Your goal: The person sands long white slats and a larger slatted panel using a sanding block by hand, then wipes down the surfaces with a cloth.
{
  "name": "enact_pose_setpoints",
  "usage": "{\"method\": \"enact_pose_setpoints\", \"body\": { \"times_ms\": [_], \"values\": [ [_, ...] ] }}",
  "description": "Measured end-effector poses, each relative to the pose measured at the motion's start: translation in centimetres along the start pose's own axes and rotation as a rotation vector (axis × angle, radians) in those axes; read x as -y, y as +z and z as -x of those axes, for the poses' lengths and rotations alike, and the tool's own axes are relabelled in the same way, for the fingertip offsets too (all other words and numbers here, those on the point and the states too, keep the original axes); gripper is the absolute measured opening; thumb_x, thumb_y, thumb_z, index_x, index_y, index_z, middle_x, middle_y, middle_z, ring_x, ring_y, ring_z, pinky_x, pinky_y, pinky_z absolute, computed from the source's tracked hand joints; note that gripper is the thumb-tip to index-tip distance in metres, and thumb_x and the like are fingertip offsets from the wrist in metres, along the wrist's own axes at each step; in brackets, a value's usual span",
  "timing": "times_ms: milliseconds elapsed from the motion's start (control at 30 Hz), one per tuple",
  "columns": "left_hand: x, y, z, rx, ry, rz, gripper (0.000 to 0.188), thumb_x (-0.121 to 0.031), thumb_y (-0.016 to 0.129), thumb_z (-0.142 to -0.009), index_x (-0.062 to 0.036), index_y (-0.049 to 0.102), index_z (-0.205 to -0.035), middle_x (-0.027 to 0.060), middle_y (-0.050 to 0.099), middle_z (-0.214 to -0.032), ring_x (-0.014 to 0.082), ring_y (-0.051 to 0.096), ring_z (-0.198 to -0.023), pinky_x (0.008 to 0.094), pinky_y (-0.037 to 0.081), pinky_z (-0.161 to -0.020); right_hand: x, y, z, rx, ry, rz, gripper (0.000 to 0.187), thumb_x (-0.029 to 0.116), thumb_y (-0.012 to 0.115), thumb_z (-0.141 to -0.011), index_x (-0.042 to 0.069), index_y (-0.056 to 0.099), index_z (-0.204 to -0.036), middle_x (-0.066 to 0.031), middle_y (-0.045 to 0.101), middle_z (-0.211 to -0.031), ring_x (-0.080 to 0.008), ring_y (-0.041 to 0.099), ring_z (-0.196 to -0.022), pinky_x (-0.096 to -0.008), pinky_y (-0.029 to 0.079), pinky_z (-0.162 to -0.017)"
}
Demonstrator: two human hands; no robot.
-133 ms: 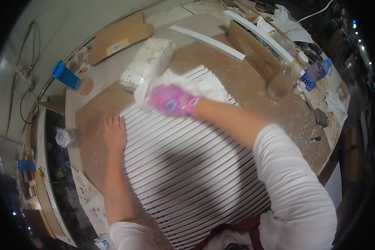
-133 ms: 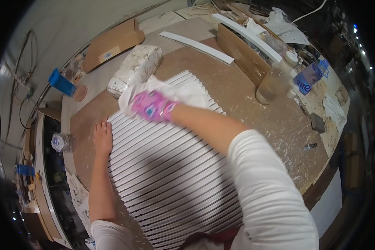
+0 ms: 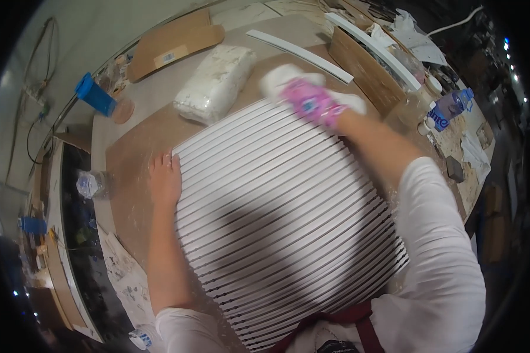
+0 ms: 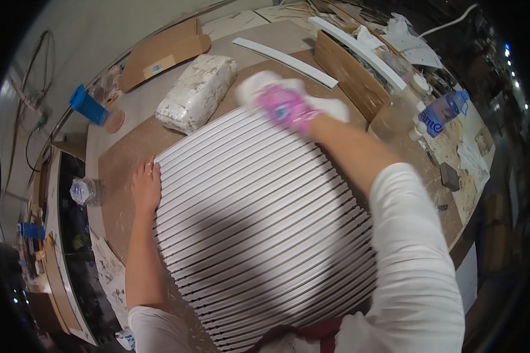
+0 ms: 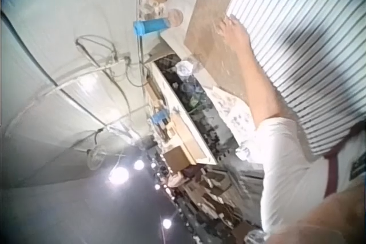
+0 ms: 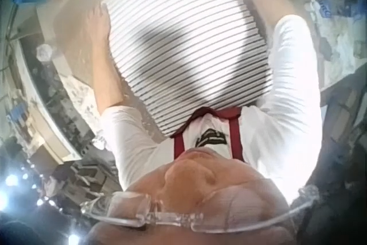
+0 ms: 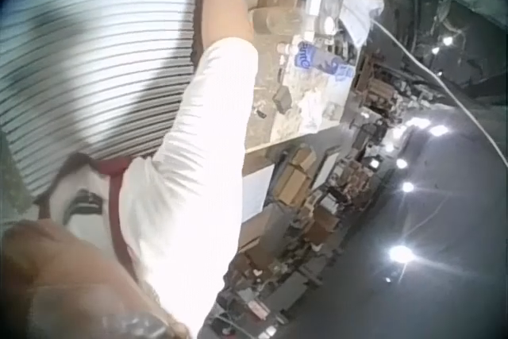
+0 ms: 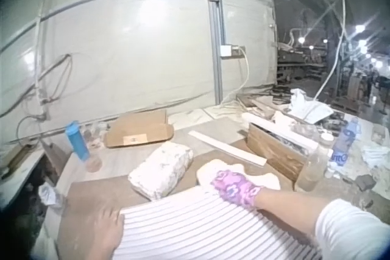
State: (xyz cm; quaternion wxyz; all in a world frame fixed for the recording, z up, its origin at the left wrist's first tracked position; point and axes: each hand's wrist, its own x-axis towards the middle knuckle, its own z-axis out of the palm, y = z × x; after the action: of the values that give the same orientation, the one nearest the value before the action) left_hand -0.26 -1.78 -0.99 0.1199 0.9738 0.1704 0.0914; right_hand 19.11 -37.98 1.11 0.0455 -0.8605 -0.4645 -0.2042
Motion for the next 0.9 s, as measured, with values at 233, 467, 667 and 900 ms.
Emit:
{"method": "enact_pose_setpoints", "body": {
  "times_ms": [233, 467, 667, 900],
  "values": [
    [-1.7, -0.9, -0.8, -0.051, 0.061, -0.047, 0.042, -0.036, 0.038, -0.098, -0.0138, 0.051, -0.131, 0.0085, 0.048, -0.133, 0.0306, 0.038, -0.129, 0.0507, 0.034, -0.101, 0.0, 2.1, -3.8, -0.138, 0.066, -0.778, 0.018, 0.022, 0.052, -0.090, 0.006, 0.062, -0.089, -0.0108, 0.063, -0.080, -0.0249, 0.063, -0.070, -0.0347, 0.052, -0.065],
    [1.1, -0.6, -0.6, -0.066, 0.082, -0.002, 0.040, -0.036, 0.039, -0.098, -0.0120, 0.053, -0.128, 0.0099, 0.047, -0.133, 0.0334, 0.038, -0.127, 0.0511, 0.035, -0.100, 13.7, 2.7, -4.7, 0.033, 0.052, -0.482, 0.027, 0.026, 0.045, -0.093, 0.010, 0.060, -0.110, -0.0146, 0.062, -0.103, -0.0294, 0.061, -0.097, -0.0411, 0.051, -0.080],
    [-0.3, -0.7, -0.4, -0.044, 0.035, -0.111, 0.041, -0.036, 0.038, -0.098, -0.0128, 0.052, -0.128, 0.0090, 0.048, -0.134, 0.0317, 0.037, -0.129, 0.0493, 0.035, -0.101, -5.2, -5.8, 4.4, 0.290, 0.820, -0.221, 0.029, 0.028, 0.046, -0.095, 0.007, 0.066, -0.097, -0.0145, 0.067, -0.098, -0.0251, 0.067, -0.086, -0.0367, 0.053, -0.079],
    [0.8, -0.5, -1.0, -0.051, 0.075, -0.070, 0.042, -0.037, 0.038, -0.098, -0.0136, 0.052, -0.131, 0.0097, 0.046, -0.136, 0.0314, 0.035, -0.132, 0.0482, 0.033, -0.103, 11.0, 4.2, -4.2, -0.017, -0.013, -0.505, 0.032, 0.035, 0.042, -0.093, 0.013, 0.057, -0.111, -0.0119, 0.064, -0.094, -0.0256, 0.065, -0.081, -0.0394, 0.052, -0.072]
  ]
}}
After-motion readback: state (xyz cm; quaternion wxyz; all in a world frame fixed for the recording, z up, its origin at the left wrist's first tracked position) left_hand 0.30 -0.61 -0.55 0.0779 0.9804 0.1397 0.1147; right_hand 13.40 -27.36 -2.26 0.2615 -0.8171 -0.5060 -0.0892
